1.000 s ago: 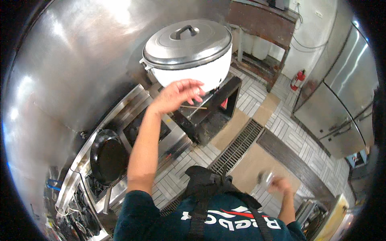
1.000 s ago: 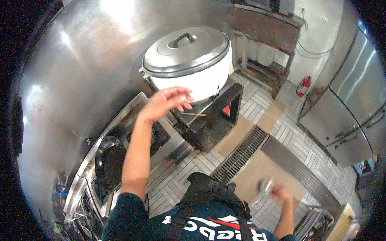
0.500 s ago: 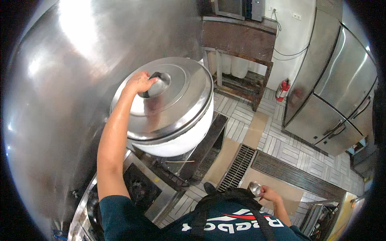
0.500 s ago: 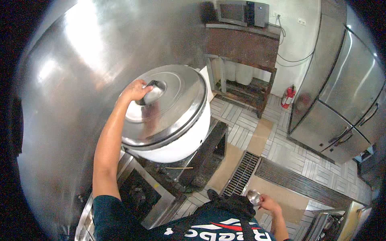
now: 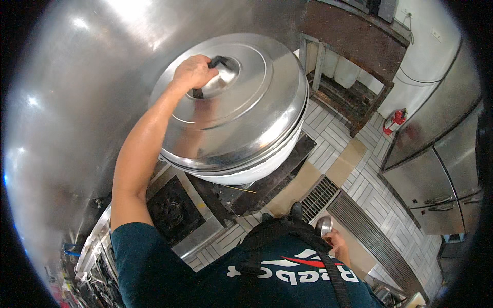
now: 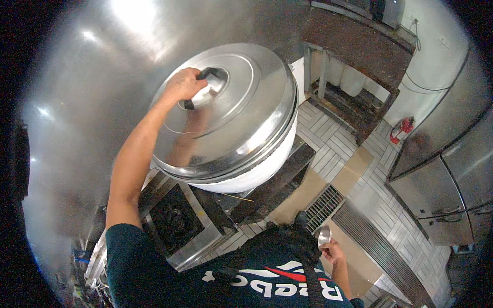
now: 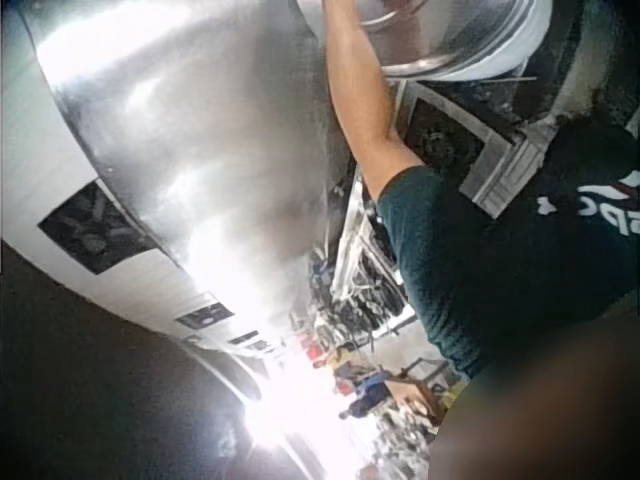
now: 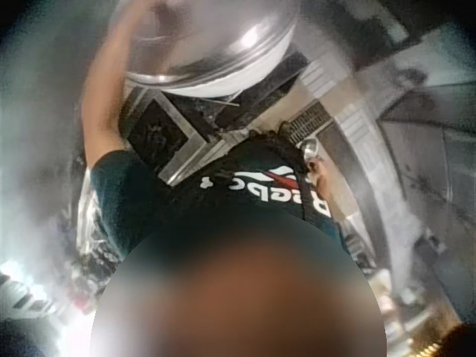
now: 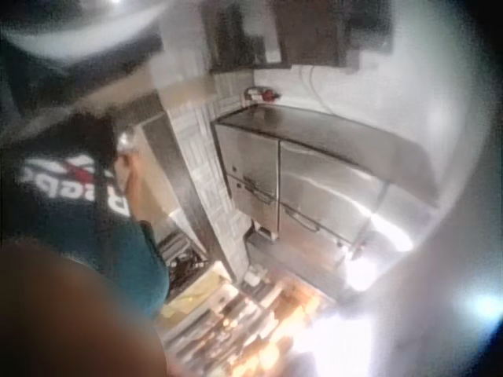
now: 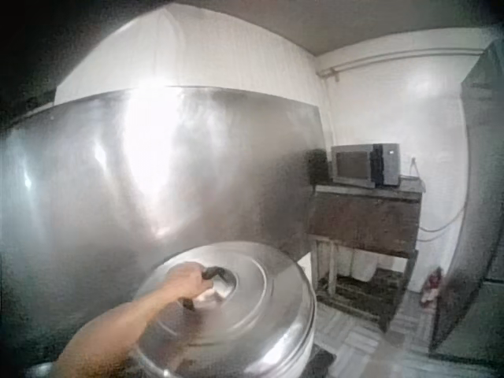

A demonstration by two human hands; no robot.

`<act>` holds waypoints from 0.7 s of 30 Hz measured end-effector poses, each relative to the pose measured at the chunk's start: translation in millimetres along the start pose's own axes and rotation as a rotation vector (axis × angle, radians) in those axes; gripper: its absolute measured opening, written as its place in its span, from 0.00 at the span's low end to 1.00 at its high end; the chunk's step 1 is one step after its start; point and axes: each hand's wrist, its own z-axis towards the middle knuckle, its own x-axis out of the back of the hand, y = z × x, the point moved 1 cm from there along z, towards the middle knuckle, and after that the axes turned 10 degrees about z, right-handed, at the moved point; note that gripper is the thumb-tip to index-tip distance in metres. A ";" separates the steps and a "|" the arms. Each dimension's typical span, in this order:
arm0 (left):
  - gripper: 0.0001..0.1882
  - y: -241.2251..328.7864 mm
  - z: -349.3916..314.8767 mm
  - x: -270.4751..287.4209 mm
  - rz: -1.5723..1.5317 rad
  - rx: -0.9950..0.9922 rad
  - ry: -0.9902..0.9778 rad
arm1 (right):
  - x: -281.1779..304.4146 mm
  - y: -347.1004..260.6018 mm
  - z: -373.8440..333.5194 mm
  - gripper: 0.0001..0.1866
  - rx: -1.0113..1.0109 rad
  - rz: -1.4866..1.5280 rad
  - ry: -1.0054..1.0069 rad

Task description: The person scoops fried food from a strainer into a plate, then places pieces into tortillas on a prep counter. They add condiments and hand the assembled tacos to a coworker, then scoop rice from a cooker into a small bowl.

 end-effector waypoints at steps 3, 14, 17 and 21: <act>0.28 -24.9 14.8 23.5 -0.137 0.136 -0.149 | 3.5 -5.0 12.5 0.07 -0.109 0.218 0.030; 0.19 -150.8 -59.2 118.8 -0.545 0.389 0.392 | -117.1 -324.0 -42.5 0.12 0.882 -0.476 0.201; 0.19 -173.0 -103.6 134.2 -0.504 0.566 0.475 | -215.2 -411.7 -105.0 0.20 1.050 -0.680 -0.144; 0.19 -196.0 -190.1 126.0 -0.603 0.663 0.693 | -363.7 -446.7 -139.6 0.25 1.551 -1.243 -0.240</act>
